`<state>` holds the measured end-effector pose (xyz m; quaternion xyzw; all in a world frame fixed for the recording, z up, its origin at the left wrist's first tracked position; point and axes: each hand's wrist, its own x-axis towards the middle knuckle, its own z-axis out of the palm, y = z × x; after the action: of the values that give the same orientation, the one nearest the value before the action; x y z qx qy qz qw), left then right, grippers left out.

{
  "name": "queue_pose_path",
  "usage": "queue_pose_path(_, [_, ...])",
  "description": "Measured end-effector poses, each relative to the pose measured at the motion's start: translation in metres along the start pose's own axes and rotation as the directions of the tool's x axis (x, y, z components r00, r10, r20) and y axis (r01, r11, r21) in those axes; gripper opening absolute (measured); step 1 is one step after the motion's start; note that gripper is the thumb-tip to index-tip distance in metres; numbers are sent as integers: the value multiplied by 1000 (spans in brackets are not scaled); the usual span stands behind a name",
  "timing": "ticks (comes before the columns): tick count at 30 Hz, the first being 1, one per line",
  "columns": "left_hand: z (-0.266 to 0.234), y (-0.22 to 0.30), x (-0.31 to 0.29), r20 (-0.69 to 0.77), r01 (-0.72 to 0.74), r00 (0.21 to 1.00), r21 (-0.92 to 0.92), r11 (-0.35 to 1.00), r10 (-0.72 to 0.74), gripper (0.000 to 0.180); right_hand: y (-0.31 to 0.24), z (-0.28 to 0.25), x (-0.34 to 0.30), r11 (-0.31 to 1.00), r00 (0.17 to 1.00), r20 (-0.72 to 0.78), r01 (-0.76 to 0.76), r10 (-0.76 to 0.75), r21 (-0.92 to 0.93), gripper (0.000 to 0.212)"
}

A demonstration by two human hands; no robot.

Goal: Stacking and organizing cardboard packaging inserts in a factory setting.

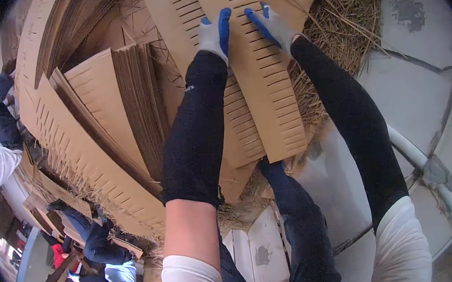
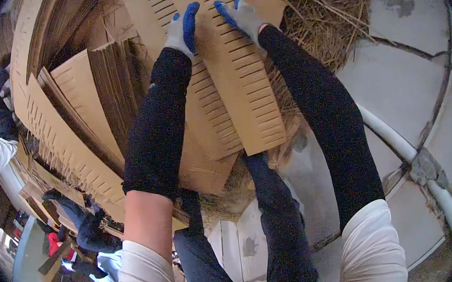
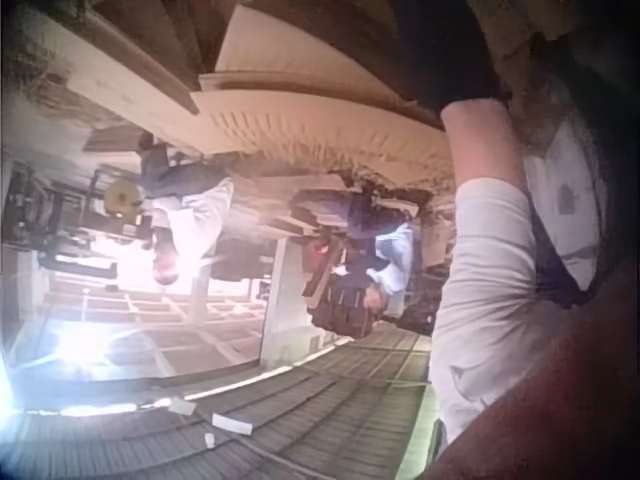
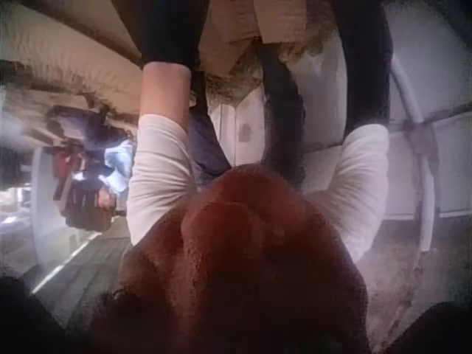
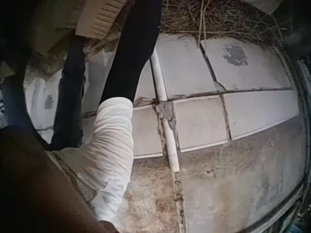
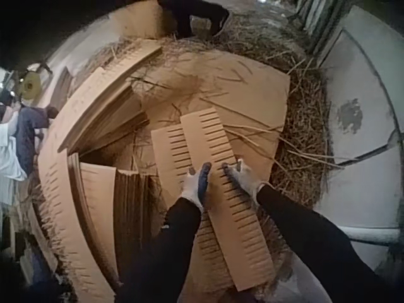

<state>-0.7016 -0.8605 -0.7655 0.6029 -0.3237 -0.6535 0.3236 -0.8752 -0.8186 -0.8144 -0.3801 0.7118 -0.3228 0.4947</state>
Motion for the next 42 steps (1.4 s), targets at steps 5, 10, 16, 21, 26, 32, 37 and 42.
queue_pose_path(5, [-24, -20, -53, 6, -43, 999, -102, 994, 44, 31, 1, -18, -31, 982, 999, 4, -46, 46, 184, 68])
queue_pose_path(10, [-54, -87, -200, -201, 78, 977, 30, 996, -71, 30, 51, -15, -127, 865, 941, 67, -332, 332, 376, 52])
queue_pose_path(16, [-21, -146, -251, -44, 317, 948, 74, 945, -315, 60, 136, -24, -228, 737, 887, 92, -430, 453, 521, 52])
queue_pose_path(21, [-8, -161, -247, -120, 404, 915, 279, 871, -386, 73, 117, -9, -227, 834, 905, 158, -425, 394, 352, 55])
queue_pose_path(26, [-8, -177, -247, -71, 369, 929, 226, 901, -363, 82, 123, -18, -225, 887, 910, 133, -414, 394, 207, 47])
queue_pose_path(32, [-10, -178, -241, -71, 428, 903, 251, 868, -424, 81, 120, -16, -221, 911, 920, 103, -389, 377, 140, 47])
queue_pose_path(37, [-8, -157, -245, -49, 391, 920, 131, 911, -388, 80, 101, -14, -222, 917, 927, 59, -376, 371, 132, 55])
queue_pose_path(42, [-10, -149, -249, -74, 346, 938, 103, 933, -339, 64, 96, -10, -222, 911, 929, 78, -370, 361, 182, 53])
